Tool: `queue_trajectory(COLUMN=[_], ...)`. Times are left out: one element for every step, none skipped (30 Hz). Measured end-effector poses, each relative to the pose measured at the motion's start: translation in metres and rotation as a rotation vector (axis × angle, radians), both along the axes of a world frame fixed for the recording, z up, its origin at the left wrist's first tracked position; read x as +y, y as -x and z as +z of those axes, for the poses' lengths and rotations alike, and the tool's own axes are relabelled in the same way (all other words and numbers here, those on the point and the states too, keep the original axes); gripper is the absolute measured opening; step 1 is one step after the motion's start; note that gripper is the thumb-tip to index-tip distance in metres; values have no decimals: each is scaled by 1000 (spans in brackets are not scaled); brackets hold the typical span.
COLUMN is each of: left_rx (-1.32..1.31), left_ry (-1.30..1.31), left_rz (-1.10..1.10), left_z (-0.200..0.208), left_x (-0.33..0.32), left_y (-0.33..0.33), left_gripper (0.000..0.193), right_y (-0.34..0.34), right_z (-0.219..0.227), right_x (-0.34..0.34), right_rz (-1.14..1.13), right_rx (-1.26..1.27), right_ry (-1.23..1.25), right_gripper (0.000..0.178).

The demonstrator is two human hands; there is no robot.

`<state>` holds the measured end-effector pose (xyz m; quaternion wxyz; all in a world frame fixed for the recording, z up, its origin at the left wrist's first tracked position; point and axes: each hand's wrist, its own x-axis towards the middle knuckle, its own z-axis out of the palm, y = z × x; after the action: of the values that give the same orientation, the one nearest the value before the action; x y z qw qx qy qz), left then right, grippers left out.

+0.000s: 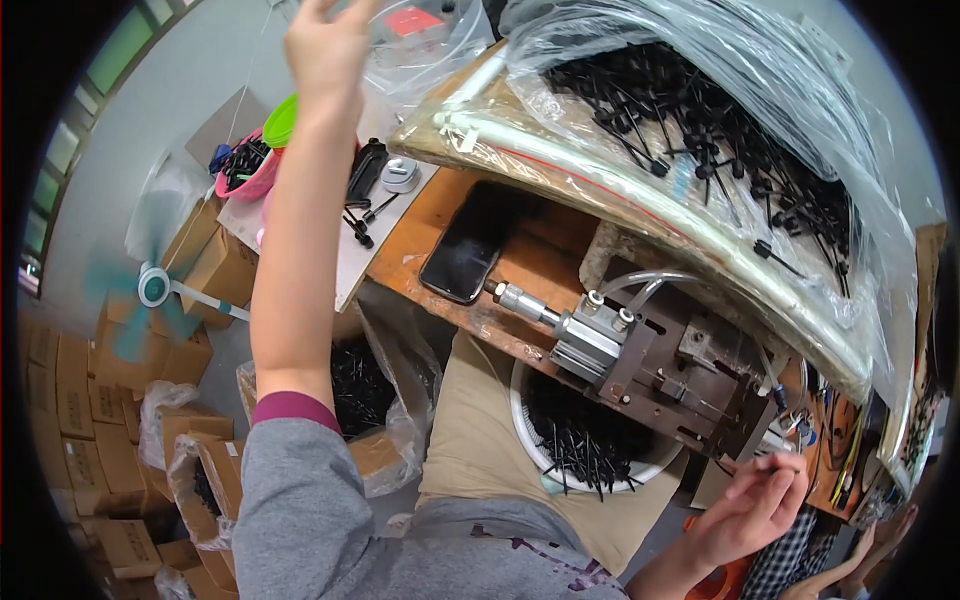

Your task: The person is using a specialized assembly jig or press to insert and secure components into small black plastic housings.

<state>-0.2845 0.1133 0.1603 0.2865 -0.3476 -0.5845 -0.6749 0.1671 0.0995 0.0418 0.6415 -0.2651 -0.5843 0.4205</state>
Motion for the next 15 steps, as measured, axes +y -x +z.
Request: queue_trajectory(left_rx=[-18,-12,-1,29,52,7,-37,-77,-123,-174,-152,-111,-45,23,22], left_ry=[-174,-185,-197,-58,80,144,205,264,306,349,482,541,577,612,600], left_rz=[144,172,202,96,-6,-60,-116,-175,-191,-213,-121,-32,78,187,220], left_z=[6,0,-3,-14,-28,-44,-60,-73,-87,-104,-115,-126,-130,-135,-144], left_x=[16,8,-1,-28,-50,-64,-75,-85,-94,-102,-114,-122,-128,-132,-136], left_y=[-17,-19,-22,-13,-7,-8,-10,-11,-12,-12,-7,-6,-9,-11,-8], left_gripper=[27,27,27,24,21,19,17,16,16,16,18,19,19,19,20], right_y=[-10,-16,-20,-23,-23,-23,-23,-23,-21,-17,-14,-14,-15,-17,-18], right_z=[-5,-9,-12,-14,-18,-20,-22,-24,-25,-24,-23,-24,-24,-24,-25], right_x=[1,1,1,0,-1,-2,-2,-3,-3,-4,-5,-4,-3,-1,-1], right_rz=[-8,-32,-53,-76,-149,-129,-111,-96,-74,-58,-39,25,88,149,188], right_rx=[-47,-63,-77,-92,-113,-129,-141,-149,-114,-83,-46,-46,-41,-36,-44], right_ry=[-17,9,34,60,85,118,150,182,191,203,213,191,165,139,136], right_gripper=[21,21,21,20,19,19,19,19,19,19,19,20,20,21,21])
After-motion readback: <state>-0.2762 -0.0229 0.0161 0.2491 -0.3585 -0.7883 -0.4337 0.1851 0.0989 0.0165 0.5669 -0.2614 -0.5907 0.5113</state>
